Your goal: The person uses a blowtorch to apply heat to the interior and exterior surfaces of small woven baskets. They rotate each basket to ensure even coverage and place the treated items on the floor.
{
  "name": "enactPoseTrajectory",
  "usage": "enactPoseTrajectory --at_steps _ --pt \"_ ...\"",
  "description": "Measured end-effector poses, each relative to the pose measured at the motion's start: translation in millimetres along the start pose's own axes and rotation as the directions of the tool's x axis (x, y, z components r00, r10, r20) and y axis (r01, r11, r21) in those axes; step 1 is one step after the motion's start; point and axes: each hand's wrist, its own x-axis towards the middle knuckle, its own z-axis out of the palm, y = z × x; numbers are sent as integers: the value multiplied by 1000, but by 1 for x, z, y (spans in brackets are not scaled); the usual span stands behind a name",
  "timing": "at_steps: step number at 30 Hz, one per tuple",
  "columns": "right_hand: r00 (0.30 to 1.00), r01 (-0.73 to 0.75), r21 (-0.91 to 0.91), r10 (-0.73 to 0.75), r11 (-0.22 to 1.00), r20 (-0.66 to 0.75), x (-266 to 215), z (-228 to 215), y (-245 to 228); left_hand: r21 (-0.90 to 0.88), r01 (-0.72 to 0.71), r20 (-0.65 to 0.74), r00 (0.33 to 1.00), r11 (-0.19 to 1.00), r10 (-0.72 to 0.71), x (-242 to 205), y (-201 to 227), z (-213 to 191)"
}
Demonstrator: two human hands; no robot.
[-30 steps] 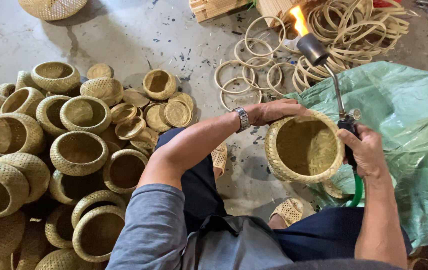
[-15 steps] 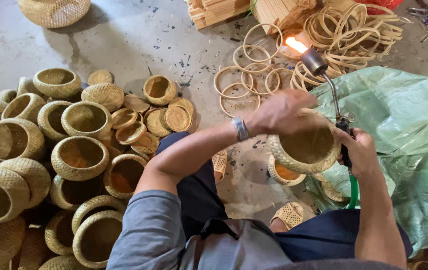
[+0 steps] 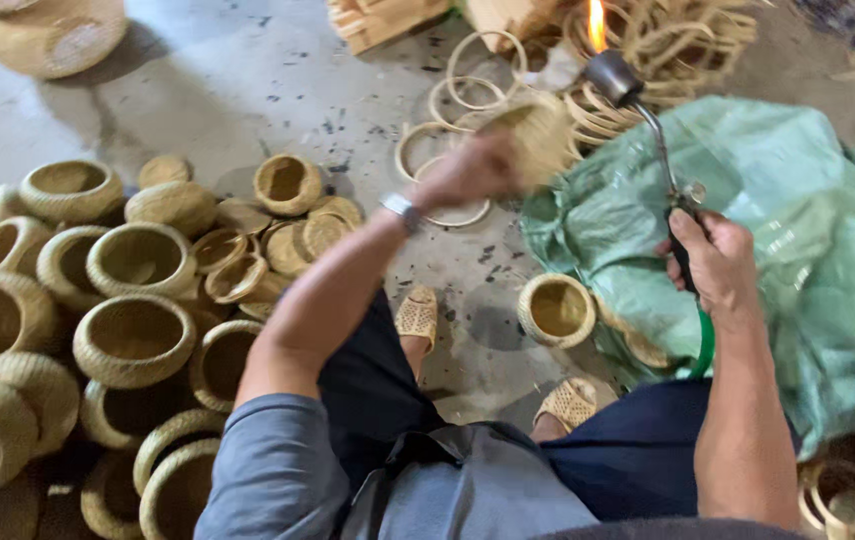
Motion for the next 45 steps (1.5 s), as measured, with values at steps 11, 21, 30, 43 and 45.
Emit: enactPoseTrajectory --at_steps 11,21,30,43,45 --pt "982 12 -197 25 980 188 -23 14 -21 -980 -107 -172 870 165 -461 -24 -27 -100" --pt "986 46 -346 12 937 164 -24 20 -25 -974 -225 -204 875 5 -439 -27 -48 -114" --pt "983 15 -317 43 948 177 -21 4 -30 -959 3 -135 876 285 -463 -37 -26 -130" --pt "997 76 -382 -62 921 48 9 -10 24 230 384 -452 856 894 -252 -80 -79 -124" --pt "992 98 -354 -63 930 109 19 0 36 457 337 -649 759 823 49 -134 -64 -117"
